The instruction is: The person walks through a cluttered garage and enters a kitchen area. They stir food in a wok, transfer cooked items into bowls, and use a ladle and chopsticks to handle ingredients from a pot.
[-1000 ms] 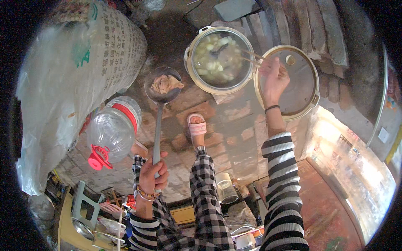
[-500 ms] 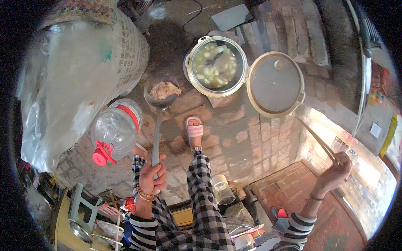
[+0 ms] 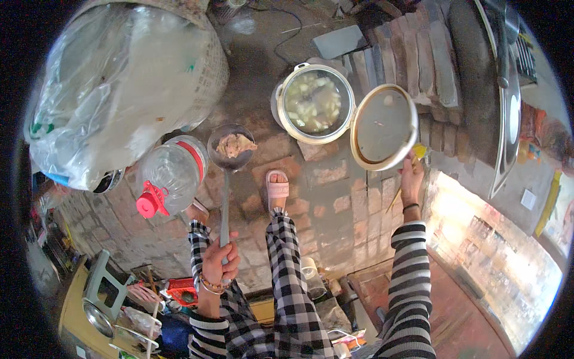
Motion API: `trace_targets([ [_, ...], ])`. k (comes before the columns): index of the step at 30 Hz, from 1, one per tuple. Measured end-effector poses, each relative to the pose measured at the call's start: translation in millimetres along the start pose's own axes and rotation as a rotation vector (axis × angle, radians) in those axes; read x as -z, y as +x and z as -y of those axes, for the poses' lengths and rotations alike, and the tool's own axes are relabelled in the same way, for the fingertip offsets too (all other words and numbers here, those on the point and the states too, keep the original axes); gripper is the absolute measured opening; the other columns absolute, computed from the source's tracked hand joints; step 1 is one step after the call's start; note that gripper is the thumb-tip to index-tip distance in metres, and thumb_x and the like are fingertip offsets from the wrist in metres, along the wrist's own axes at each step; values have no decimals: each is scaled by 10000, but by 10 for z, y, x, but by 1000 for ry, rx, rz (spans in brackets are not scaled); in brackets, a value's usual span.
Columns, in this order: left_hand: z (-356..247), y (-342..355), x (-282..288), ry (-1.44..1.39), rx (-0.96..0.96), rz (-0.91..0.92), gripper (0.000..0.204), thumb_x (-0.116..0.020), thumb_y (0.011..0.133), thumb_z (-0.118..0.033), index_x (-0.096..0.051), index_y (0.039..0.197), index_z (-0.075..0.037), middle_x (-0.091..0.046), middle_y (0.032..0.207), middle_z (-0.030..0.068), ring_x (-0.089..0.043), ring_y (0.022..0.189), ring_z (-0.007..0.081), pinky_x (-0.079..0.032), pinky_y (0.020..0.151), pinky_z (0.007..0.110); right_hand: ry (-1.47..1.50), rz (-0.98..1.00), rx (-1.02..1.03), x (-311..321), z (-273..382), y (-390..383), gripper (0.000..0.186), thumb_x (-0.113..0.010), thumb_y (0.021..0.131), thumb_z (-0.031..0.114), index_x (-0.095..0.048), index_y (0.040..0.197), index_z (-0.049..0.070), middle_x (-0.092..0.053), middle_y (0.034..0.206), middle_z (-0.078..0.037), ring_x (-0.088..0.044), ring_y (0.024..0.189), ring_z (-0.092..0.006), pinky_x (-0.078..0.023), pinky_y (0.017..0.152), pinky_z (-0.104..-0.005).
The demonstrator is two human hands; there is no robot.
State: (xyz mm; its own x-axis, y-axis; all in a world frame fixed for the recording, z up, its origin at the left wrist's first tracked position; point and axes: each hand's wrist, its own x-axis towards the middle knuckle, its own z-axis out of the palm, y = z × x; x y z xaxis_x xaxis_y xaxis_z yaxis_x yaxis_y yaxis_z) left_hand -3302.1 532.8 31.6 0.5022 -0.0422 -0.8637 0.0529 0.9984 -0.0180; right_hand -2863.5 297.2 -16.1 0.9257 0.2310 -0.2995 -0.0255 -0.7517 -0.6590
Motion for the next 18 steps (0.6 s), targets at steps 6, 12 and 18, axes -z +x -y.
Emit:
trace_targets([
  [6, 213, -276, 189, -74, -28, 23, 287, -412, 869, -114, -414, 1155, -84, -408, 675, 7, -289, 379, 64, -250, 286, 213, -412, 227, 589, -1015, 960, -294, 403, -490, 731, 46, -520, 1125, 124, -573, 958, -164, -601, 705, -264, -476, 637, -336],
  [12, 311, -579, 260, -169, -57, -5, 282, -394, 872, -100, -410, 1153, -88, -385, 664, 8, -275, 392, 66, -229, 293, 199, -862, 421, 687, -2114, 1010, -251, 521, -510, 727, 146, -377, 1230, 108, -397, 1207, -224, -586, 755, -342, -488, 672, -392],
  [18, 408, -967, 426, -275, -95, 30, 290, -368, 875, -95, -400, 1162, -77, -360, 651, 10, -264, 392, 61, -205, 293, 186, -1064, 443, 640, -2492, 899, -357, 474, -468, 738, 127, -401, 1205, 81, -215, 1249, -366, -591, 719, -374, -491, 640, -409],
])
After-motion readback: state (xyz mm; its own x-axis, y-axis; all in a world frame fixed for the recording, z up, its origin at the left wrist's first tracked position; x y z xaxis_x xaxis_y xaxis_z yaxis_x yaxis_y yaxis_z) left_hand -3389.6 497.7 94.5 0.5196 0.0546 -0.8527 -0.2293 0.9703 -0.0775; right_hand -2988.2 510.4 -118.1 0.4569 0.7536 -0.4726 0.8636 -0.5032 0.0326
